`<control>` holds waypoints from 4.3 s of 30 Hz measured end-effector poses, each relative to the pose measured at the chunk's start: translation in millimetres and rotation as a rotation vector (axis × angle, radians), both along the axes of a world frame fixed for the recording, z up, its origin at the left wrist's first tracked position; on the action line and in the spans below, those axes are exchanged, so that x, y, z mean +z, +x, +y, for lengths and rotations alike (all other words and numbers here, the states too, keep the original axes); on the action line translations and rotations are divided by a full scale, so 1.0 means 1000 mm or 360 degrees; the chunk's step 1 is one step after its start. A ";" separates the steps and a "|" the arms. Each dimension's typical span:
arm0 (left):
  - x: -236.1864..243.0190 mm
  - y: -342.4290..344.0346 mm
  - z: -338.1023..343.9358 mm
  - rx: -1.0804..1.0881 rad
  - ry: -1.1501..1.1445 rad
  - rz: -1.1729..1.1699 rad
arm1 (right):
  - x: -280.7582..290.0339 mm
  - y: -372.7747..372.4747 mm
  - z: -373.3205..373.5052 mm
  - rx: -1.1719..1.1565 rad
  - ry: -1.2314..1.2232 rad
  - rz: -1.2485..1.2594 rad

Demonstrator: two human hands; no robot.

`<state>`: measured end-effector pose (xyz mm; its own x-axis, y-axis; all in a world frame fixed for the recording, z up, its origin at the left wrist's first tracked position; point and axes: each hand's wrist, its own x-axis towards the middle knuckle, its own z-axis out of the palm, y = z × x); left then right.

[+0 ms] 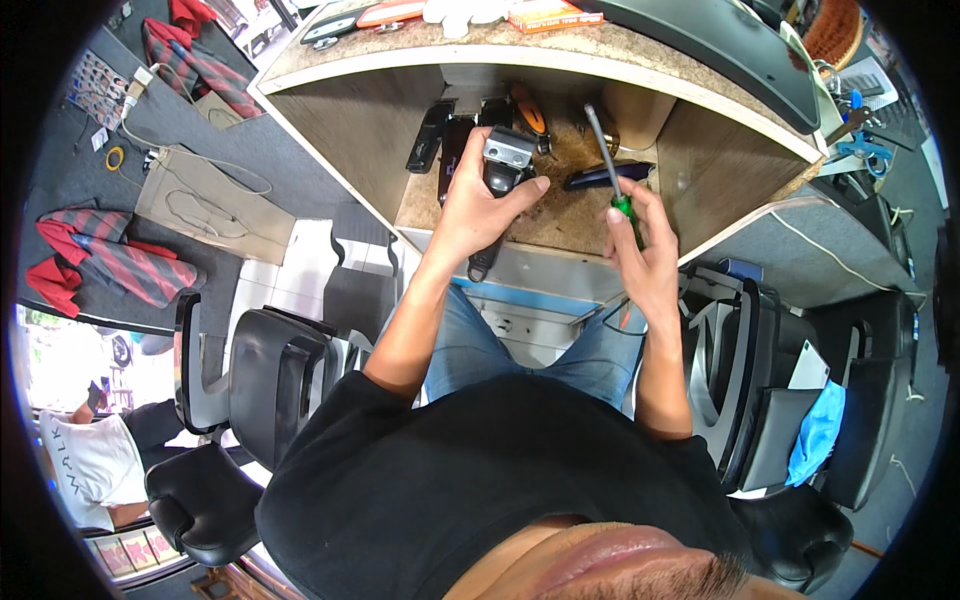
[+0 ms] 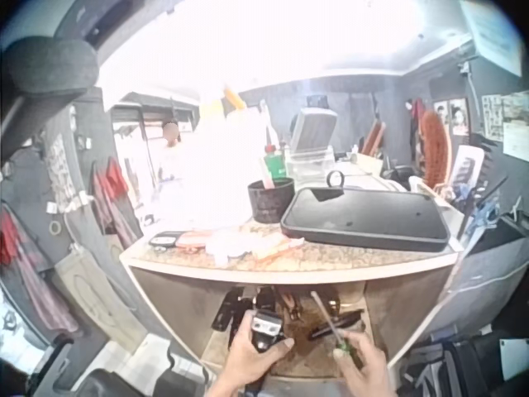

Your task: The person uses a screwdriver to tighten the screws on the metal head of a pair of hair clippers while holding them over a wooden shelf at a barber station.

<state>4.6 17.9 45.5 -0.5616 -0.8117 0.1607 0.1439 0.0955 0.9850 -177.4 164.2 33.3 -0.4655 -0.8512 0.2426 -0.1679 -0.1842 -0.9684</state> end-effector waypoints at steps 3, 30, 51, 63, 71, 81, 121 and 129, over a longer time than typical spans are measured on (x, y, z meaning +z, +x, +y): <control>0.014 -0.003 0.010 0.0367 -0.0874 -0.0268 | 0.015 -0.003 0.028 0.0005 0.0080 0.0526; 0.014 0.000 0.007 0.0302 -0.1583 -0.0840 | 0.027 -0.003 0.063 0.0057 0.0292 0.0891; 0.011 0.003 0.004 0.0097 -0.1838 -0.0997 | 0.029 -0.003 0.068 0.0067 0.0239 0.1458; 0.013 0.002 0.006 0.0035 -0.1967 -0.1076 | 0.021 0.007 0.071 0.0129 0.0334 0.1083; 0.008 0.004 0.008 0.0018 -0.1906 -0.1023 | 0.012 0.001 0.069 0.0493 0.0600 0.0089; 0.017 0.004 0.000 0.0376 -0.0950 -0.0495 | 0.015 0.003 0.022 -0.0070 0.0175 0.0760; -0.033 0.004 -0.010 -0.0368 0.0577 0.0149 | -0.016 -0.004 -0.008 -0.0065 -0.0144 0.1546; -0.030 0.006 -0.011 -0.0437 0.0559 0.0153 | -0.018 -0.003 -0.010 -0.0118 -0.0132 0.1486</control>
<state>10.1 7.0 15.1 -0.7595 -0.6495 -0.0359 0.2096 -0.2967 0.9317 -180.4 154.6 15.5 -0.1039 -0.7903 0.6039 -0.8842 -0.2045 -0.4199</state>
